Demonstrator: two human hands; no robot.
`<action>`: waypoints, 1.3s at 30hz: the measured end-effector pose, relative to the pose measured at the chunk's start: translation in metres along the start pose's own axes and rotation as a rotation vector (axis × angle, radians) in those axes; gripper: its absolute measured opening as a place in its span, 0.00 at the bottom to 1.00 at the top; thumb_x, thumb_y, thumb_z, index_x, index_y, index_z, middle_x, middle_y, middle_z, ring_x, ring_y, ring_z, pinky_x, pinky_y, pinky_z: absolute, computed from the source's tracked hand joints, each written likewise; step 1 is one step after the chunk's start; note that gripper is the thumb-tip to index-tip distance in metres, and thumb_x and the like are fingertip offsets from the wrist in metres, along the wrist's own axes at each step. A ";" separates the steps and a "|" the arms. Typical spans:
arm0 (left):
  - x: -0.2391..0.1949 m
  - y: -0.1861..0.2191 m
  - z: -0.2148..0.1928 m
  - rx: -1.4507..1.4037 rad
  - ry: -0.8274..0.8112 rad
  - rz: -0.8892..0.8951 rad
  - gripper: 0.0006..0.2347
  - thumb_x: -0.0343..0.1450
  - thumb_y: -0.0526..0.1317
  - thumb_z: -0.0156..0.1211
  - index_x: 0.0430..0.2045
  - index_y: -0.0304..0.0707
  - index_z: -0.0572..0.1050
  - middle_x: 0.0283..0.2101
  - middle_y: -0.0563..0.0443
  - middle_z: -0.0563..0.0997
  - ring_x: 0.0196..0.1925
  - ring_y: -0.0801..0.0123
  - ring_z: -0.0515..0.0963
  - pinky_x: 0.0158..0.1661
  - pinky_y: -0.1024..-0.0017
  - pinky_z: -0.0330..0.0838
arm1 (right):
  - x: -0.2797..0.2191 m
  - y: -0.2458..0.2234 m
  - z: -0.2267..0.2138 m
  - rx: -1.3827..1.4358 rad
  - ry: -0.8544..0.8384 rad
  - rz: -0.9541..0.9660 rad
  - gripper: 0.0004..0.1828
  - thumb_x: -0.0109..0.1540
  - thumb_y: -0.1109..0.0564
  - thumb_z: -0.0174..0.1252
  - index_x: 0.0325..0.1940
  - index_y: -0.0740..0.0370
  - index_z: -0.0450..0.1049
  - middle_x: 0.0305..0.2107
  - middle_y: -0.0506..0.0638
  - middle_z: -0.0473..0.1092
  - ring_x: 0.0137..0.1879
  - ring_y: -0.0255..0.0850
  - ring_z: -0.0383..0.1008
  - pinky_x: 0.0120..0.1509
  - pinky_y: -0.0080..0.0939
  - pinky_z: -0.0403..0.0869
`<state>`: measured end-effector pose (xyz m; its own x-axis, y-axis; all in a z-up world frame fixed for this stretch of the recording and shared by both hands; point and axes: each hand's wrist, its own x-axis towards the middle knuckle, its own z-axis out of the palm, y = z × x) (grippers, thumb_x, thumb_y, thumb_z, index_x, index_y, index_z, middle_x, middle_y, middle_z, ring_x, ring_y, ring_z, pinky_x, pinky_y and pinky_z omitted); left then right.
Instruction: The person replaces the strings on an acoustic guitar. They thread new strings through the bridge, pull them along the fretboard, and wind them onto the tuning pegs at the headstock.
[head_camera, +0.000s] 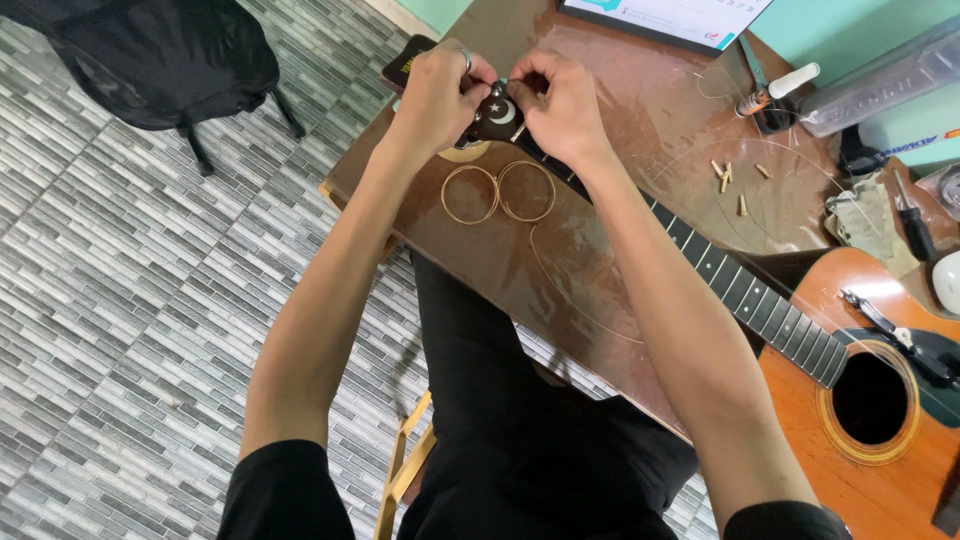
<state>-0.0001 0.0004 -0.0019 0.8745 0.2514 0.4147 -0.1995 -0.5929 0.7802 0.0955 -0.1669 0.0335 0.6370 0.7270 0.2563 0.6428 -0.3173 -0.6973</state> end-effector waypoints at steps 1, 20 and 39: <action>0.000 -0.001 0.000 0.011 0.006 0.020 0.06 0.68 0.24 0.61 0.30 0.33 0.82 0.35 0.46 0.77 0.34 0.64 0.82 0.37 0.71 0.78 | 0.000 -0.001 0.000 0.008 -0.001 0.005 0.07 0.63 0.64 0.60 0.32 0.55 0.75 0.30 0.42 0.74 0.35 0.35 0.69 0.39 0.37 0.68; 0.021 -0.003 -0.012 0.067 -0.198 -0.073 0.06 0.68 0.26 0.64 0.25 0.39 0.77 0.28 0.54 0.82 0.32 0.70 0.80 0.35 0.70 0.74 | 0.016 -0.016 -0.003 -0.407 -0.177 -0.011 0.13 0.58 0.65 0.52 0.34 0.56 0.81 0.26 0.52 0.78 0.33 0.59 0.73 0.33 0.56 0.68; 0.003 -0.007 0.011 0.111 0.084 0.073 0.05 0.63 0.27 0.61 0.24 0.36 0.72 0.29 0.51 0.76 0.27 0.66 0.72 0.30 0.70 0.67 | 0.004 -0.043 -0.049 -0.119 -0.358 0.150 0.11 0.59 0.70 0.52 0.41 0.62 0.76 0.38 0.51 0.75 0.43 0.41 0.75 0.44 0.40 0.72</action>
<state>0.0090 -0.0028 -0.0112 0.8185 0.2647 0.5099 -0.2070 -0.6920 0.6915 0.0915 -0.1805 0.0971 0.5525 0.8267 -0.1061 0.6122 -0.4889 -0.6214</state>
